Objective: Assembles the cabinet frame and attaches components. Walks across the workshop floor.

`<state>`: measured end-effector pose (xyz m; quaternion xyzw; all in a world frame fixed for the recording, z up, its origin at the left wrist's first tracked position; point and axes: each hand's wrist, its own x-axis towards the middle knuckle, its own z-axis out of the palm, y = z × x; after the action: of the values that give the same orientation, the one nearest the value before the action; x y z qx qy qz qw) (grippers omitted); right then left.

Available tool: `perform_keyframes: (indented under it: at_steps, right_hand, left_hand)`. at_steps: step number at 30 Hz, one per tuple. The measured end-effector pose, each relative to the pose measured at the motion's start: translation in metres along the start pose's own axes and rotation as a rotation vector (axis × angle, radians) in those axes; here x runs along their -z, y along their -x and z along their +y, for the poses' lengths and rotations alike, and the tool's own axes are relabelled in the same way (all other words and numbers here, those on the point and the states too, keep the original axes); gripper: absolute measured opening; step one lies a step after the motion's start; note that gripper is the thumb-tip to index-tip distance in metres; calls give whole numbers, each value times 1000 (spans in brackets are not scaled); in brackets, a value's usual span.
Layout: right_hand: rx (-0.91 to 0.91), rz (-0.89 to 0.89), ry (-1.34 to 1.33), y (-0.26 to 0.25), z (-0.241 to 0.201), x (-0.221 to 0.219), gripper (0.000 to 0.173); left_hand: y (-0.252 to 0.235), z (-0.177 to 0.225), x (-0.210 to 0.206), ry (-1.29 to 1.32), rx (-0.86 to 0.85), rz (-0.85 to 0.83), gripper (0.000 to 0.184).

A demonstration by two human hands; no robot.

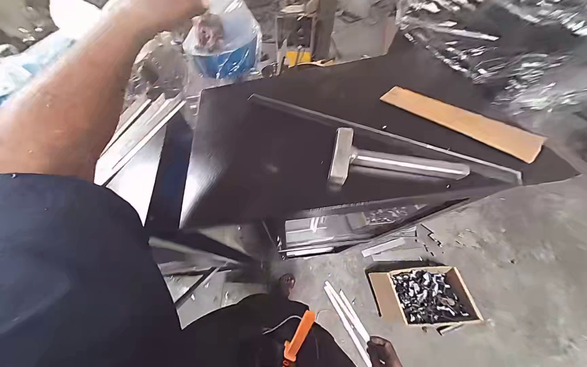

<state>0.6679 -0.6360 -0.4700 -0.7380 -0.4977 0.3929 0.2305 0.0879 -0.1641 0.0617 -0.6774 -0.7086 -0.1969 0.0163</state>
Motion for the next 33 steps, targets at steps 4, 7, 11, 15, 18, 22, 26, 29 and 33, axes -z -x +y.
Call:
perform_keyframes:
  at_steps: [4, 7, 11, 15, 18, 22, 26, 29, 33]
  right_hand:
    - [130, -79, -312, -10, -20, -11, 28]
    - [386, -149, -260, -26, -58, -21, 18]
    - [605, -248, -101, -49, -129, -45, 29]
    - [659, -267, -59, -67, -195, -75, 25]
    - [672, -273, -55, -84, -226, -107, 33]
    - [622, -247, -73, -94, -252, -135, 46]
    - [585, -213, -111, -101, -266, -148, 39]
    - [552, -258, -95, -104, -267, -153, 38]
    - [575, -237, -14, -104, -265, -153, 35]
  left_hand:
    - [148, 70, 9, 28, -269, -124, 64]
    - [258, 103, -21, 9, -364, -220, 80]
    - [322, 99, -77, -165, -431, -227, 83]
    - [331, 80, -127, -169, -417, 25, 66]
    - [331, 84, -135, -185, -366, 127, 63]
    - [331, 84, -130, -129, -326, 28, 62]
    - [327, 80, -124, -57, -370, 1, 73]
    - [328, 79, -120, 61, -353, 23, 75]
    - [326, 74, -118, 196, -339, 26, 65]
